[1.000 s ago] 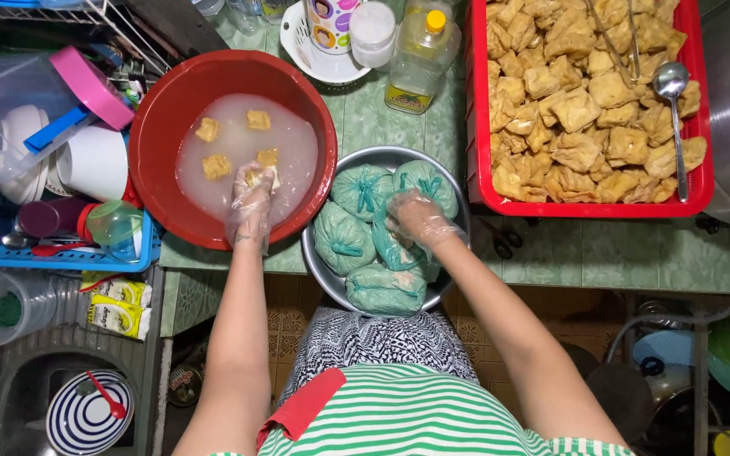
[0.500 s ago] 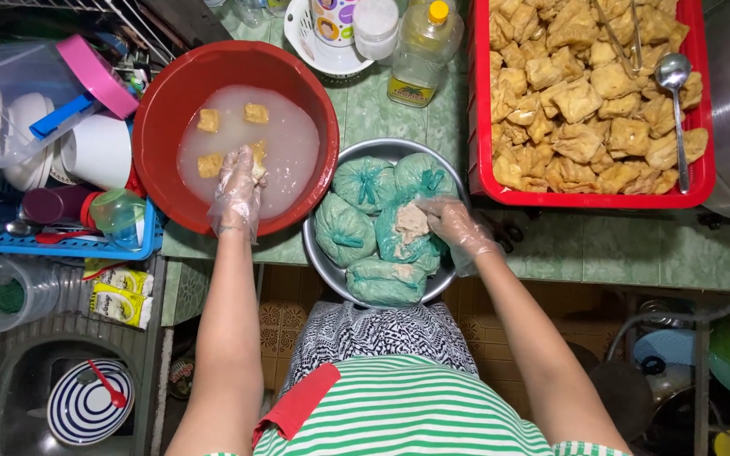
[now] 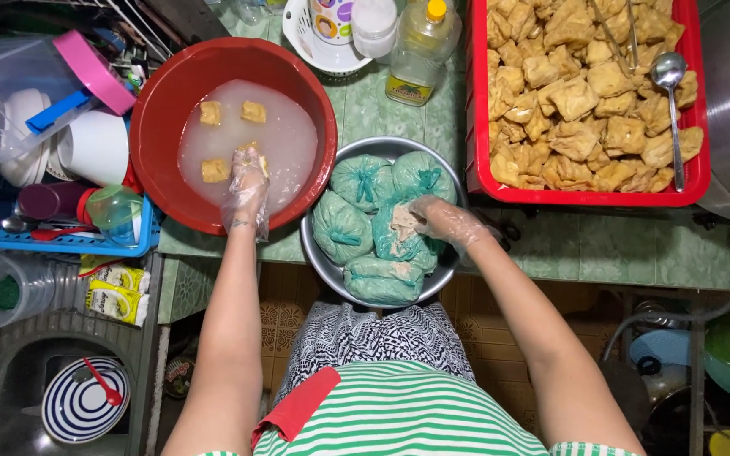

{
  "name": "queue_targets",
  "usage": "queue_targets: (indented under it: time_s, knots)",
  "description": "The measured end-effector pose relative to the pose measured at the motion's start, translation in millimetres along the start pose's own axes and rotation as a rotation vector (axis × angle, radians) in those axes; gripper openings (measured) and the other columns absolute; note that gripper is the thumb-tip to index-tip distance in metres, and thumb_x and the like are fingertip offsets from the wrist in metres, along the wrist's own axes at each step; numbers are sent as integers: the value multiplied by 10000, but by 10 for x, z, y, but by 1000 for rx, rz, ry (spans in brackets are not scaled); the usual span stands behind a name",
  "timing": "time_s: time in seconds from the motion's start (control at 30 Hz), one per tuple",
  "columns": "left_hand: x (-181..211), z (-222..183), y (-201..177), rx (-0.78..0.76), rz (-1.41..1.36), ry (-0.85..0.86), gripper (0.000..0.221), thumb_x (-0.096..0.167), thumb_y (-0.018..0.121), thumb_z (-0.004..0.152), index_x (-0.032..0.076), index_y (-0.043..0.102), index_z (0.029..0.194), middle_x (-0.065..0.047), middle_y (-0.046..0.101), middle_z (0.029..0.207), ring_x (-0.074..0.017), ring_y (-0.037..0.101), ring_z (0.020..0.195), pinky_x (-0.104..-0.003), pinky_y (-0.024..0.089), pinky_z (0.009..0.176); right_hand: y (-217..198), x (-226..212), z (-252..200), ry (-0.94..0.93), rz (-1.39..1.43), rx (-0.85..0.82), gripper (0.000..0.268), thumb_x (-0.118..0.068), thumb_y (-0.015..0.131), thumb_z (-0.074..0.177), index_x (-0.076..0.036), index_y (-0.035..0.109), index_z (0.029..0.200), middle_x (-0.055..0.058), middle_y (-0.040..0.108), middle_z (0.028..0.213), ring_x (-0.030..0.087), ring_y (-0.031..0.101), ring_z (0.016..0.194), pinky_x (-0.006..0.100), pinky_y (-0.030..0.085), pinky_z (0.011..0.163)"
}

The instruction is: A person is manually stuffing fried tofu puffs with a paste filling in a food preparation area.

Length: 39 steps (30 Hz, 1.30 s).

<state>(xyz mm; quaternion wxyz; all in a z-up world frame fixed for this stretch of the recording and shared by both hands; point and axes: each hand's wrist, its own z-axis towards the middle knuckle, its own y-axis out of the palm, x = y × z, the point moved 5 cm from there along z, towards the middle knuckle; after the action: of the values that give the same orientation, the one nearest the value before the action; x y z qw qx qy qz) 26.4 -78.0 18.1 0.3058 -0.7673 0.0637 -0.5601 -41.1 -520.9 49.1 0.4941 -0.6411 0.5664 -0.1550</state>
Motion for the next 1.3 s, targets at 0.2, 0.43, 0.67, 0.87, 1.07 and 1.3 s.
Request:
queue_targets:
  time_s: [0.2, 0.43, 0.67, 0.87, 1.07, 1.3]
  knots:
    - [646, -355, -211, 30, 142, 91, 320, 322, 574, 1010, 180, 608, 1296, -81, 683, 1258, -182, 651, 1141, -293, 552, 993, 320, 236, -22, 164, 263, 157, 435, -465, 637, 922, -215, 686, 1276, 94, 692, 1211, 290, 629, 1221, 421, 532, 1053]
    - [530, -564, -286, 91, -1427, -363, 362, -95, 801, 814, -100, 690, 1159, -316, 632, 1276, -429, 640, 1207, -510, 558, 1050, -52, -138, -372, 44, 329, 570, 399, -283, 739, 830, -286, 748, 1229, 9, 702, 1151, 196, 642, 1195, 326, 503, 1073]
    - [229, -696, 27, 110, -1689, -587, 318, -137, 668, 902, -95, 648, 1216, -375, 523, 1401, -496, 514, 1329, -692, 435, 1106, 108, -111, -264, 236, 96, 176, 359, -361, 599, 952, -295, 643, 1303, -7, 606, 1364, 229, 546, 1329, 415, 517, 1104]
    - [247, -837, 343, 9, -1611, -596, 438, -207, 607, 890, -103, 601, 1316, -394, 489, 1425, -502, 490, 1352, -698, 436, 1095, 544, 283, -114, 164, 127, 442, 227, -355, 705, 896, -223, 756, 1073, 62, 733, 1083, 251, 670, 1129, 391, 582, 988]
    - [834, -1075, 166, -187, -1653, -591, 526, -115, 547, 939, -6, 510, 1452, -336, 458, 1499, -524, 462, 1364, -767, 413, 1073, 421, 304, -538, 596, 1037, 509, 324, -427, 808, 806, -326, 775, 1112, -29, 751, 919, 128, 705, 904, 350, 583, 814]
    - [1094, -1203, 379, -324, -1534, -493, 474, -10, 568, 938, 4, 551, 1412, -316, 552, 1422, -501, 571, 1273, -658, 494, 1050, -749, -745, -1201, 441, 1982, 813, 194, -83, 747, 886, 13, 738, 1054, 185, 732, 992, 292, 725, 920, 440, 613, 910]
